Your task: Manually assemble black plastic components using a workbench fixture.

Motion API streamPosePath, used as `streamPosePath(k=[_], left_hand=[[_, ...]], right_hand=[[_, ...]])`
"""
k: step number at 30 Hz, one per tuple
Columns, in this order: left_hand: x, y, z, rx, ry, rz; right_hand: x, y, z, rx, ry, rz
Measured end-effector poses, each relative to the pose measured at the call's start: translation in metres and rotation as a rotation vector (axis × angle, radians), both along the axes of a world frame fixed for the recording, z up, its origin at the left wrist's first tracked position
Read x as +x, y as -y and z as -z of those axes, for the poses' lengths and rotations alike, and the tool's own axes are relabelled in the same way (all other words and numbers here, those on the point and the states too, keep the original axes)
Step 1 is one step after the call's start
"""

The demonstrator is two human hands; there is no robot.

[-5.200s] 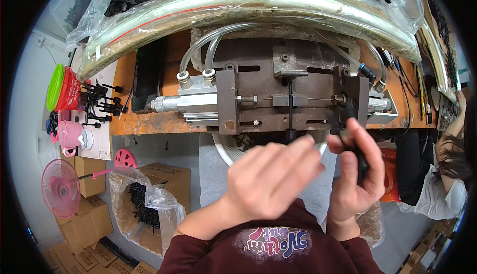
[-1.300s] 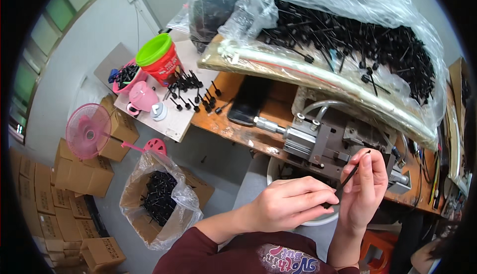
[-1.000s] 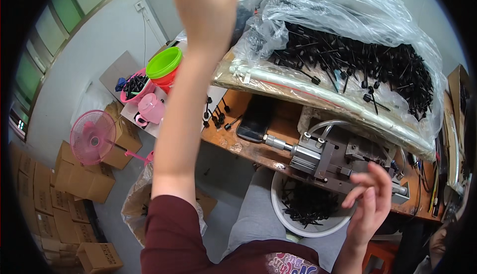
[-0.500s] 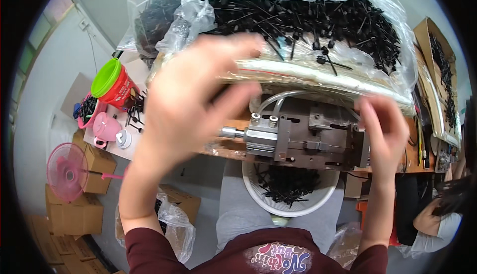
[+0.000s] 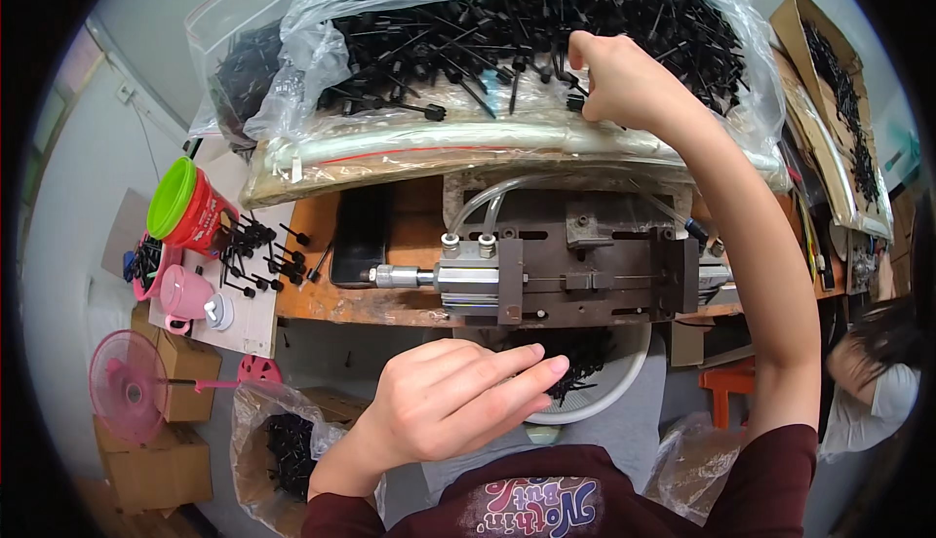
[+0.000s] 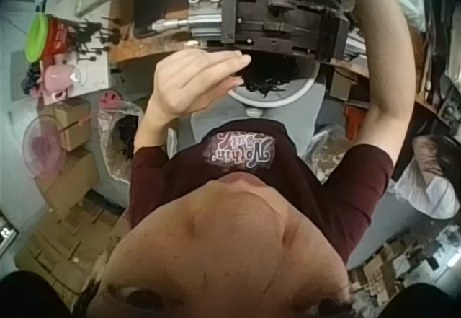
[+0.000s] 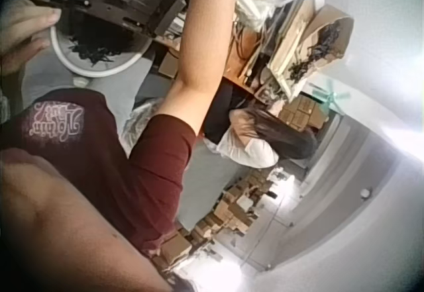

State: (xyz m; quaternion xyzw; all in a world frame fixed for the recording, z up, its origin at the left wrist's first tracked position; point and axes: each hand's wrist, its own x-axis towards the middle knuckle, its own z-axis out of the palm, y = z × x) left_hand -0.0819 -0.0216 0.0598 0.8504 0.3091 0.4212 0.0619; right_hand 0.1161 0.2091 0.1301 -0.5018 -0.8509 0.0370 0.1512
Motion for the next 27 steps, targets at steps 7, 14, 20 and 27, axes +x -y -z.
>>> streamPosePath(k=[7, 14, 20, 27], left_hand=[[0.015, -0.003, 0.009, -0.228, 0.368, -0.111], [0.046, -0.012, 0.018, -0.489, 0.57, -0.097], [0.062, -0.004, 0.033, -0.357, 0.348, -0.188], [0.078, -0.01, 0.057, -0.183, -0.049, -0.244]], right_hand=[[0.024, 0.062, 0.006, 0.448, -0.364, -0.198], [0.026, 0.174, 0.06, 0.555, -0.282, -0.544], [0.054, 0.191, 0.095, 0.467, -0.393, -0.39], [0.074, 0.215, 0.104, 0.25, -0.746, -0.123]])
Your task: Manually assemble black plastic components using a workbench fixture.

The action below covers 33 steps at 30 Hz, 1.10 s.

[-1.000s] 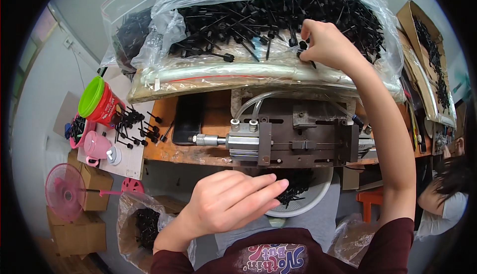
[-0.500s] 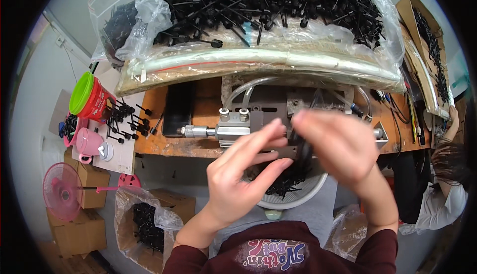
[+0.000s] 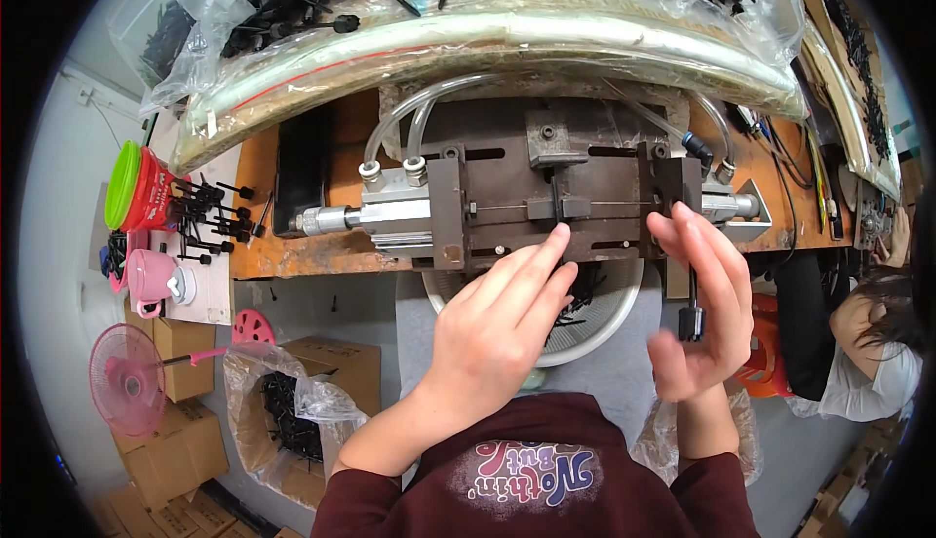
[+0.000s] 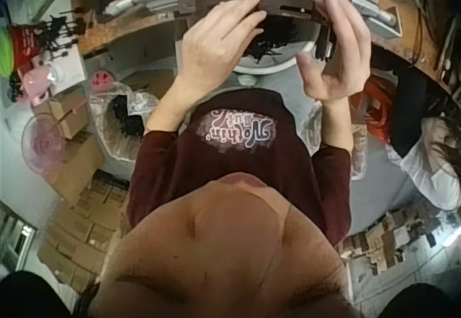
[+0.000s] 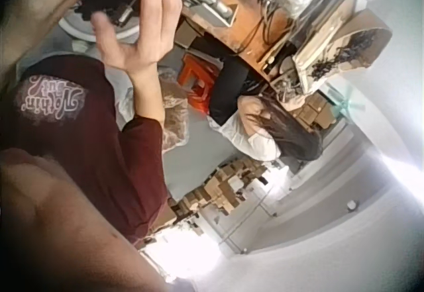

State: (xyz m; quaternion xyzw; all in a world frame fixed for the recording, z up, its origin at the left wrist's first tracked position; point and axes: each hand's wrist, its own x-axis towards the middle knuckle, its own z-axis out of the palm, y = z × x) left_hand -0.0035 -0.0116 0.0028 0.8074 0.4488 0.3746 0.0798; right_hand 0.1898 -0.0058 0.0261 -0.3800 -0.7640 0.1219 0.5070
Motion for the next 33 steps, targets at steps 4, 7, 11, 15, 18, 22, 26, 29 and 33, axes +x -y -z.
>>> streamPosePath(k=[4, 7, 11, 15, 18, 22, 26, 29, 33], left_hand=[[0.004, -0.005, 0.004, 0.043, -0.146, -0.027], [0.004, -0.01, -0.001, 0.013, -0.156, -0.008], [0.004, -0.01, 0.001, -0.016, -0.153, -0.014], [0.005, -0.011, -0.001, -0.037, -0.148, -0.019], [0.005, -0.011, -0.003, -0.053, -0.165, -0.018], [0.002, -0.012, 0.001, -0.027, -0.151, -0.011], [-0.007, -0.005, -0.002, -0.049, -0.116, 0.101], [-0.021, 0.009, -0.013, -0.23, -0.128, 0.283], [-0.025, 0.028, 0.007, -0.42, -0.147, 0.384]], right_hand=[[0.007, 0.008, 0.009, -0.064, -0.195, -0.108], [0.005, 0.011, 0.018, -0.087, -0.303, -0.133], [0.004, 0.02, 0.01, -0.172, -0.04, -0.05], [0.004, 0.019, 0.013, -0.05, 0.192, -0.012], [0.002, 0.018, 0.015, 0.002, 0.218, -0.03], [-0.002, 0.019, 0.015, -0.014, 0.241, -0.036], [-0.009, 0.014, 0.013, -0.055, 0.248, 0.013], [-0.012, 0.004, 0.014, -0.058, 0.313, 0.03], [-0.026, -0.002, 0.018, -0.078, 0.431, 0.032]])
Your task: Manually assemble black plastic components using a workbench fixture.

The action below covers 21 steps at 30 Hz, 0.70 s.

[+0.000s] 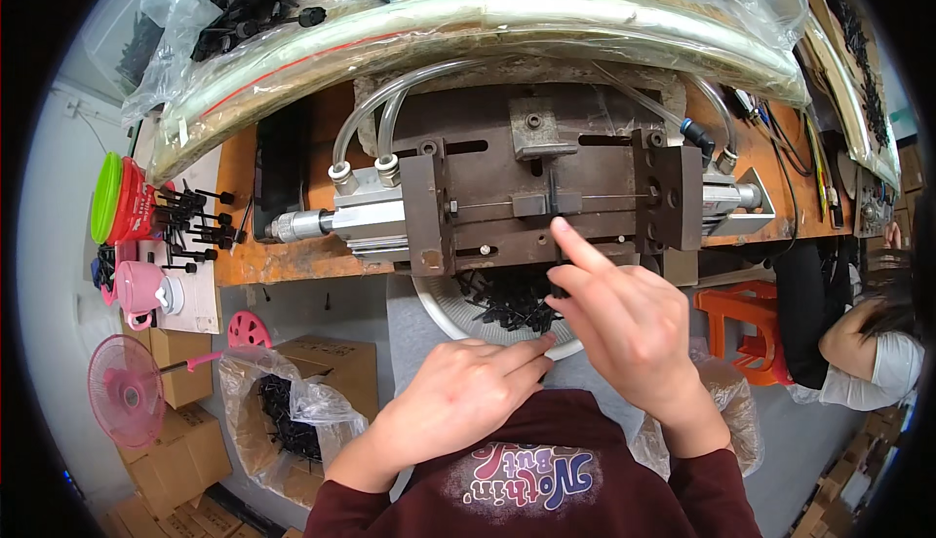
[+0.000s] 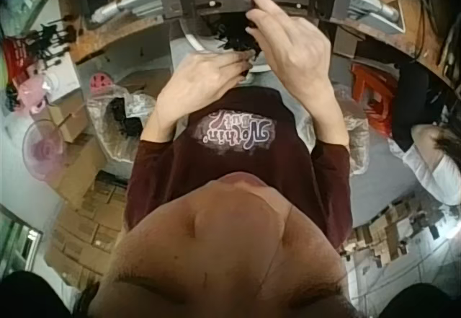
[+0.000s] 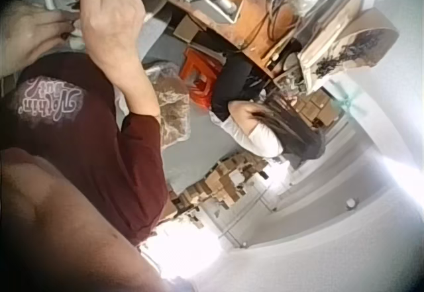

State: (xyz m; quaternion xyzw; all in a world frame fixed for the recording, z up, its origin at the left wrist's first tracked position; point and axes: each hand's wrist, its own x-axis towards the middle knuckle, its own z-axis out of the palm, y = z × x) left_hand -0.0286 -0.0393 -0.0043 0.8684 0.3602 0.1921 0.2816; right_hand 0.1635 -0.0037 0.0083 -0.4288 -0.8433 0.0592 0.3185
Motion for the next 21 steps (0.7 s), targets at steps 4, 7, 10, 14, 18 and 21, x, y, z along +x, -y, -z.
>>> streamPosePath(k=[4, 7, 10, 14, 18, 21], left_hand=[[-0.001, 0.003, 0.014, -0.069, 0.012, -0.016], [0.001, 0.003, 0.018, -0.036, 0.029, -0.036], [0.002, 0.002, 0.019, -0.095, 0.066, 0.028], [0.003, 0.002, 0.028, -0.036, 0.136, 0.031], [-0.003, 0.004, 0.029, 0.013, 0.187, 0.006], [-0.01, 0.008, 0.036, 0.06, 0.234, -0.022]], right_hand=[[-0.01, -0.006, 0.002, 0.024, 0.12, 0.031], [-0.012, -0.009, -0.003, 0.018, 0.158, 0.031], [-0.012, -0.007, -0.007, 0.003, 0.201, 0.042], [-0.014, -0.005, -0.01, -0.011, 0.25, 0.055], [-0.016, -0.013, -0.037, -0.083, 0.277, 0.0], [-0.025, -0.054, -0.062, 0.055, 0.071, -0.111]])
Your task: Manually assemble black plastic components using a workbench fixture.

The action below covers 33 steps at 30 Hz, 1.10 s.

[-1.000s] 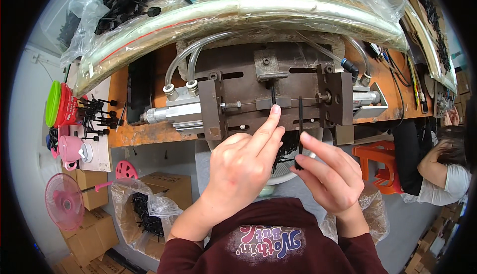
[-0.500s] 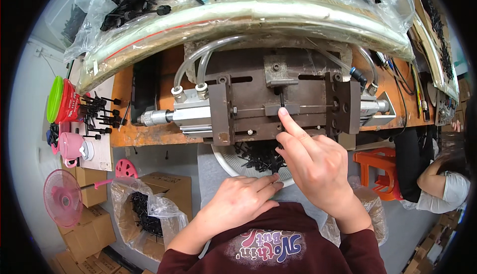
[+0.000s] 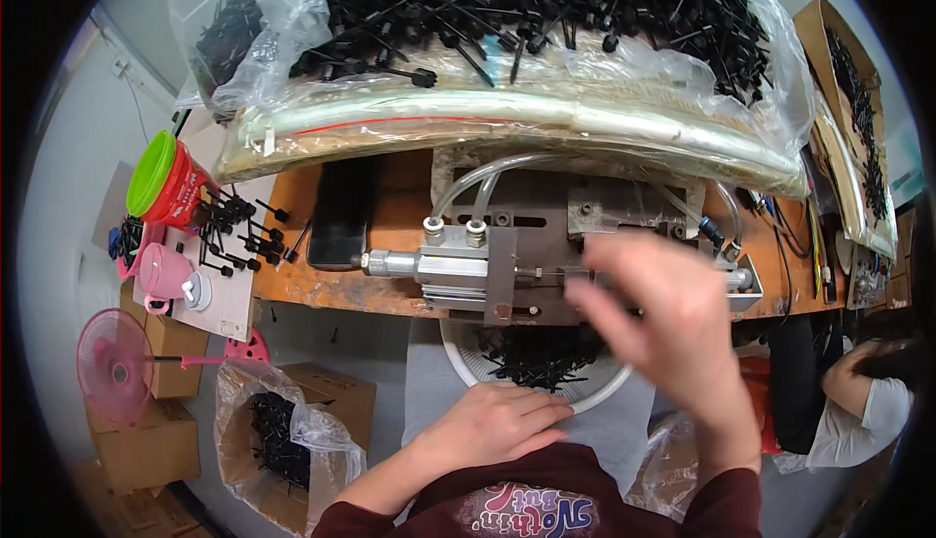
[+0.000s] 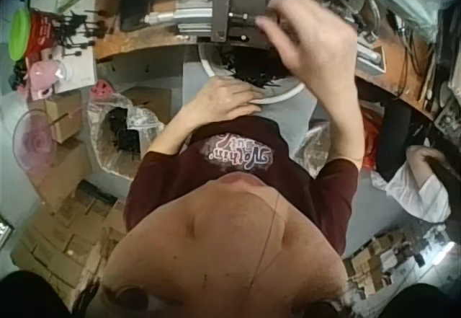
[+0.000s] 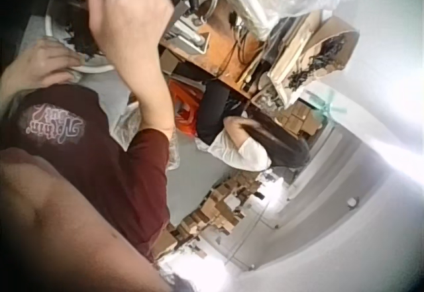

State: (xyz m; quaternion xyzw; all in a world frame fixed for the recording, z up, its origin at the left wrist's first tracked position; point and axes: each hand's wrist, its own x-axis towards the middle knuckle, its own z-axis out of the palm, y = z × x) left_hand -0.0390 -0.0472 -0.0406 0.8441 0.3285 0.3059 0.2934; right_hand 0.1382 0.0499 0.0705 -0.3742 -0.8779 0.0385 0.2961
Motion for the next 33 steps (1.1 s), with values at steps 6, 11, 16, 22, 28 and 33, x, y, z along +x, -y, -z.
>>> streamPosePath(k=[6, 11, 16, 22, 28, 33], left_hand=[[-0.005, 0.006, 0.003, 0.041, 0.078, -0.052], [-0.012, 0.01, 0.017, 0.047, 0.138, -0.096], [-0.029, 0.017, 0.029, -0.033, 0.15, -0.14], [-0.034, 0.014, 0.028, -0.036, 0.18, -0.132], [-0.042, 0.017, 0.034, -0.02, 0.196, -0.168], [-0.035, 0.018, 0.034, -0.013, 0.209, -0.123]], right_hand=[[-0.046, -0.178, -0.038, 0.159, 0.132, 0.162], [-0.076, -0.311, -0.095, -0.034, 0.301, 0.236], [-0.115, -0.248, -0.156, 0.393, 0.158, 0.331], [-0.138, -0.3, -0.075, 0.009, 0.315, 0.434], [-0.158, -0.273, -0.044, -0.096, 0.047, 0.654], [-0.149, -0.295, -0.038, -0.131, -0.003, 0.623]])
